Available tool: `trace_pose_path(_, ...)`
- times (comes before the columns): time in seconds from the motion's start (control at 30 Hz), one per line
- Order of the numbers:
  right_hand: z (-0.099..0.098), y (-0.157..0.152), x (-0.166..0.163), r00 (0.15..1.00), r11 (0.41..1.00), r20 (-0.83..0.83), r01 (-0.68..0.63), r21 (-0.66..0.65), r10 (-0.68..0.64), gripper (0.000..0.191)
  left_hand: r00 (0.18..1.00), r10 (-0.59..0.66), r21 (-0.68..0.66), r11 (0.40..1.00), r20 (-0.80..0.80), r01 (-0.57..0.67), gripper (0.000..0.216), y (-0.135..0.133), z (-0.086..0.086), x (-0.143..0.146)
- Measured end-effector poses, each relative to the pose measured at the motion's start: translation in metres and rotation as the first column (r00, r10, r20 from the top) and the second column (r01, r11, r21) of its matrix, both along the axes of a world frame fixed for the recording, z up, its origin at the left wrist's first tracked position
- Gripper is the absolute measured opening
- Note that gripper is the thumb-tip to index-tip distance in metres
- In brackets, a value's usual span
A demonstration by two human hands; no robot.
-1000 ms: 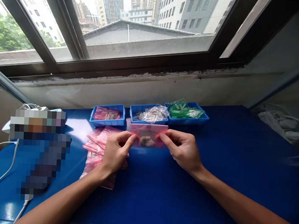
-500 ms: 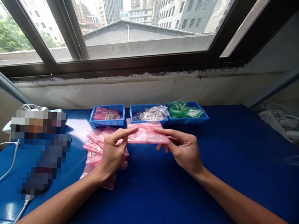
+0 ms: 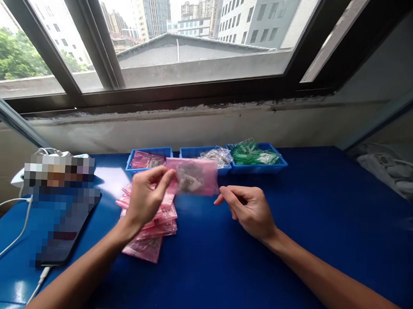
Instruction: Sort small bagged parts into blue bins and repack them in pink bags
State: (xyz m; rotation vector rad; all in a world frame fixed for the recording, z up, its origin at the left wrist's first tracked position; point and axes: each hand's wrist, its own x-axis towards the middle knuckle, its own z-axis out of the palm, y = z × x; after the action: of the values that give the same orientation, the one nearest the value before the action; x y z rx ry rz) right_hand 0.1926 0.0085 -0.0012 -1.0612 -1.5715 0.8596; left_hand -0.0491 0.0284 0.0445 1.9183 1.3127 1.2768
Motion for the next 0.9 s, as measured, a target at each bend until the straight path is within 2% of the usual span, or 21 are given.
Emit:
trace_pose_path(0.1,0.002,0.001,0.000,1.000,1.000,0.024,-0.008,0.012,0.008,0.047,0.971,0.187,0.009,0.982,-0.149,-0.188,0.033,0.033,0.021,-0.031)
trace_pose_path(0.13,0.002,0.000,0.001,0.999,1.000,0.034,-0.012,0.016,0.011,0.046,0.936,0.258,0.014,0.965,-0.239,-0.262,0.035,0.046,0.025,-0.042)
trace_pose_path(0.2,0.003,0.000,0.000,0.998,0.999,0.053,-0.022,0.025,0.021,0.046,0.813,0.309,-0.031,0.928,-0.494,-0.372,0.038,0.069,0.028,-0.062)
trace_pose_path(0.3,0.004,0.000,0.000,0.996,0.998,0.079,-0.052,0.035,0.049,0.047,0.746,0.290,-0.053,0.915,-0.599,-0.399,0.027,0.089,0.026,-0.080)
trace_pose_path(0.37,0.003,0.000,-0.001,0.994,0.997,0.092,-0.069,0.042,0.065,0.046,0.716,0.292,-0.037,0.913,-0.635,-0.405,0.020,0.090,0.025,-0.082)
trace_pose_path(0.47,0.002,0.000,-0.001,0.991,0.994,0.105,-0.091,0.061,0.085,0.045,0.635,0.353,0.097,0.911,-0.687,-0.401,0.036,0.078,0.026,-0.076)
trace_pose_path(0.53,0.001,0.000,-0.001,0.988,0.992,0.116,-0.106,0.067,0.098,0.045,0.624,0.371,0.226,0.926,-0.688,-0.301,0.038,0.066,0.027,-0.068)
trace_pose_path(0.57,0.000,0.001,-0.001,0.987,0.991,0.121,-0.114,0.066,0.105,0.045,0.648,0.333,0.264,0.942,-0.685,-0.205,0.035,0.059,0.027,-0.064)
trace_pose_path(0.6,0.000,0.001,-0.001,0.986,0.990,0.125,-0.122,0.065,0.113,0.045,0.679,0.244,0.258,0.963,-0.693,-0.082,0.033,0.051,0.027,-0.061)
trace_pose_path(0.63,0.000,0.001,-0.001,0.984,0.989,0.129,-0.131,0.065,0.122,0.045,0.692,0.113,0.203,0.978,-0.713,0.049,0.032,0.044,0.026,-0.058)
trace_pose_path(0.7,0.000,0.001,-0.001,0.981,0.987,0.138,-0.149,0.067,0.139,0.045,0.625,-0.161,0.008,0.966,-0.763,0.259,0.032,0.031,0.024,-0.055)
trace_pose_path(0.73,0.000,0.001,-0.001,0.979,0.985,0.143,-0.156,0.069,0.145,0.045,0.566,-0.257,-0.086,0.947,-0.783,0.310,0.031,0.026,0.022,-0.054)
trace_pose_path(0.8,0.000,0.000,-0.001,0.976,0.984,0.154,-0.165,0.073,0.152,0.045,0.464,-0.358,-0.214,0.918,-0.810,0.335,0.037,0.017,0.018,-0.054)
trace_pose_path(0.9,-0.001,0.000,-0.001,0.973,0.980,0.162,-0.181,0.080,0.167,0.044,0.404,-0.365,-0.243,0.915,-0.839,0.322,0.046,0.013,0.012,-0.055)
